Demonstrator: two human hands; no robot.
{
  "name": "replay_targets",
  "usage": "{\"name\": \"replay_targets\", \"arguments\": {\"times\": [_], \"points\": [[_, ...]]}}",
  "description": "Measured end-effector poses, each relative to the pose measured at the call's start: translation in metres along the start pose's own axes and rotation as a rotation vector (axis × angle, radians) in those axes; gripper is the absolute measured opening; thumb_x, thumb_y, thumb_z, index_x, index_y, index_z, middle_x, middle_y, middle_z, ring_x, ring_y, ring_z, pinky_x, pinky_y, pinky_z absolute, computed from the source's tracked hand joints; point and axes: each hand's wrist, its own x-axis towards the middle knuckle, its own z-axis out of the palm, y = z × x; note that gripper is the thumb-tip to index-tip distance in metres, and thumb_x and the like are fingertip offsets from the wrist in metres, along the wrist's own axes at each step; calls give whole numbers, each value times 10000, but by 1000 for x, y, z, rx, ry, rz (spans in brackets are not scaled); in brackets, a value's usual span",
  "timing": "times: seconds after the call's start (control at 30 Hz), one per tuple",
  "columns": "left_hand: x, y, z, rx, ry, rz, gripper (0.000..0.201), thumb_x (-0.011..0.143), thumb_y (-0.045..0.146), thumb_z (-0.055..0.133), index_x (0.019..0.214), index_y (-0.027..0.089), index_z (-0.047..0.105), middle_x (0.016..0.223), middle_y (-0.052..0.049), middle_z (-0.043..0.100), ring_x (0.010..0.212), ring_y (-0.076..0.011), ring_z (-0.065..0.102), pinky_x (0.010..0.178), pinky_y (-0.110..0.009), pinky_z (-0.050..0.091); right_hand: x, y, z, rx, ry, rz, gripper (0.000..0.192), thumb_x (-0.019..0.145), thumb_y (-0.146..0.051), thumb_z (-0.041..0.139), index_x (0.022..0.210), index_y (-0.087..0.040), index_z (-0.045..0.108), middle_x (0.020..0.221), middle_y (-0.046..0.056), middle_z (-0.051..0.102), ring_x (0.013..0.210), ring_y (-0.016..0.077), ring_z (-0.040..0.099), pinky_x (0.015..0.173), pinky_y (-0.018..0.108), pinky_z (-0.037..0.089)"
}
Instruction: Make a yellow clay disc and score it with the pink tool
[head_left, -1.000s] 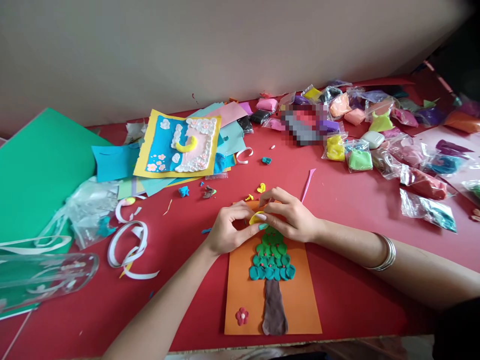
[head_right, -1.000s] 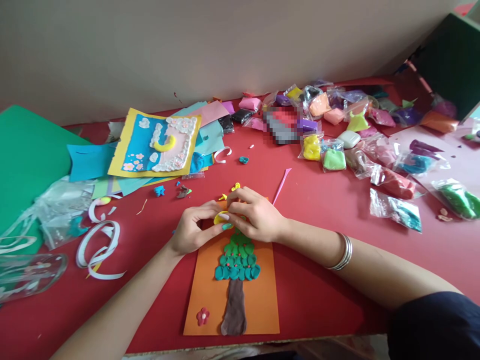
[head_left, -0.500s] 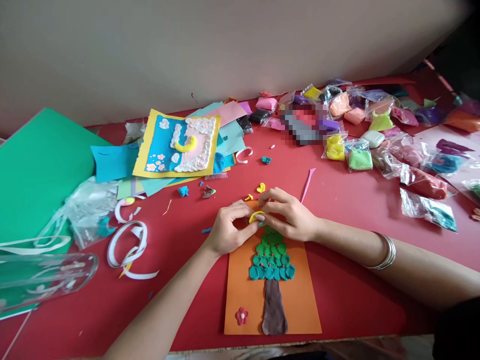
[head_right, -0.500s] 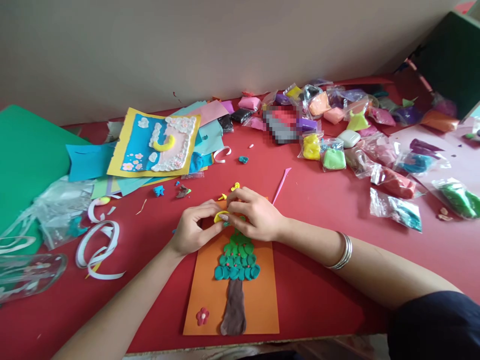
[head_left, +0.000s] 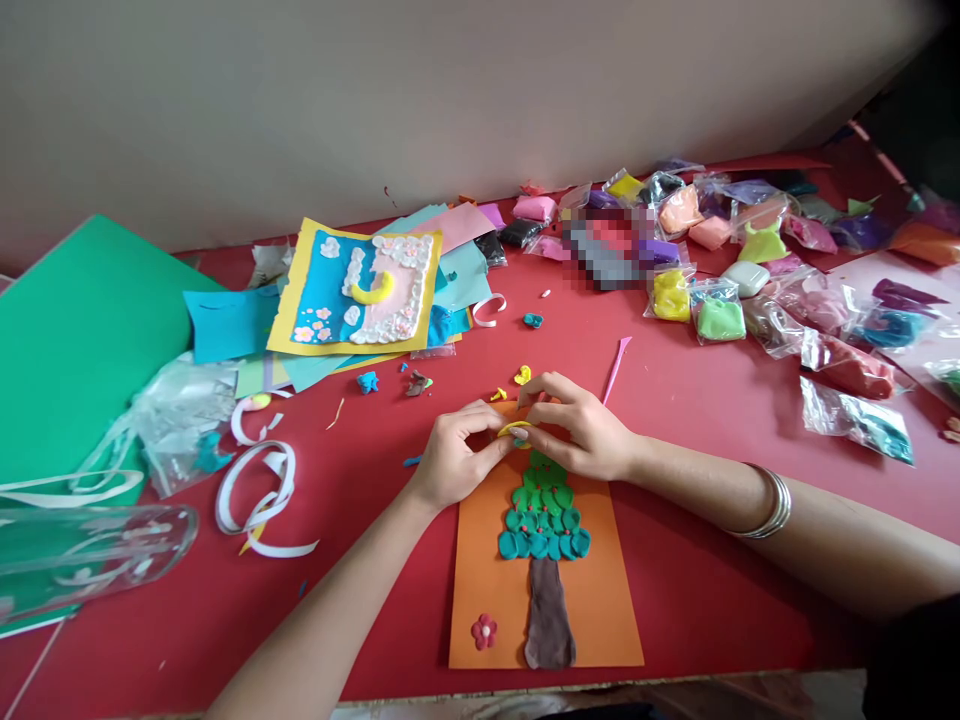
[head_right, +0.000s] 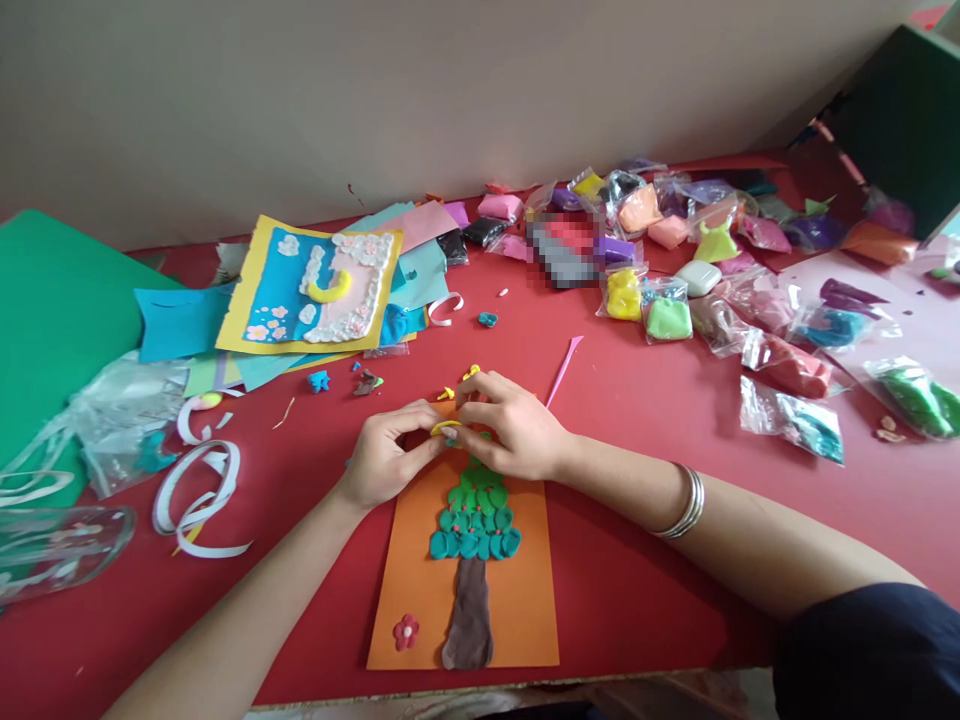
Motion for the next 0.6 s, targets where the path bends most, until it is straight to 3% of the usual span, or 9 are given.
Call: {"name": "replay_targets", "arguments": {"times": [0.13, 0.43, 0.6], "points": [[0, -1, 0, -19, 17, -65, 175, 758, 293, 684, 873, 168, 723, 817, -55, 709, 731, -164, 637, 660, -250, 510, 0, 0, 1, -8, 43, -4, 193, 914, -229, 494, 781, -159, 614, 907, 91, 567, 821, 159, 537, 746, 315, 501], [1, 0, 0, 61, -28, -6, 215, 813, 332, 636, 681, 167, 677, 662, -34, 673, 660, -154, 612, 629, -246, 485, 0, 1, 1, 6, 33, 39, 199, 853, -355, 597, 855, -156, 605, 943, 95, 548, 856, 179, 564, 758, 339, 514], [1, 0, 2, 108, -10, 20, 145, 812, 248, 606, 701, 173, 660, 672, -28, 669, 656, -155, 612, 641, -256, 487, 0, 1, 2, -30, 82, -6, 102, 887, -240, 547, 858, -170, 615, 945, 89, 536, 844, 160, 550, 747, 319, 519]]}}
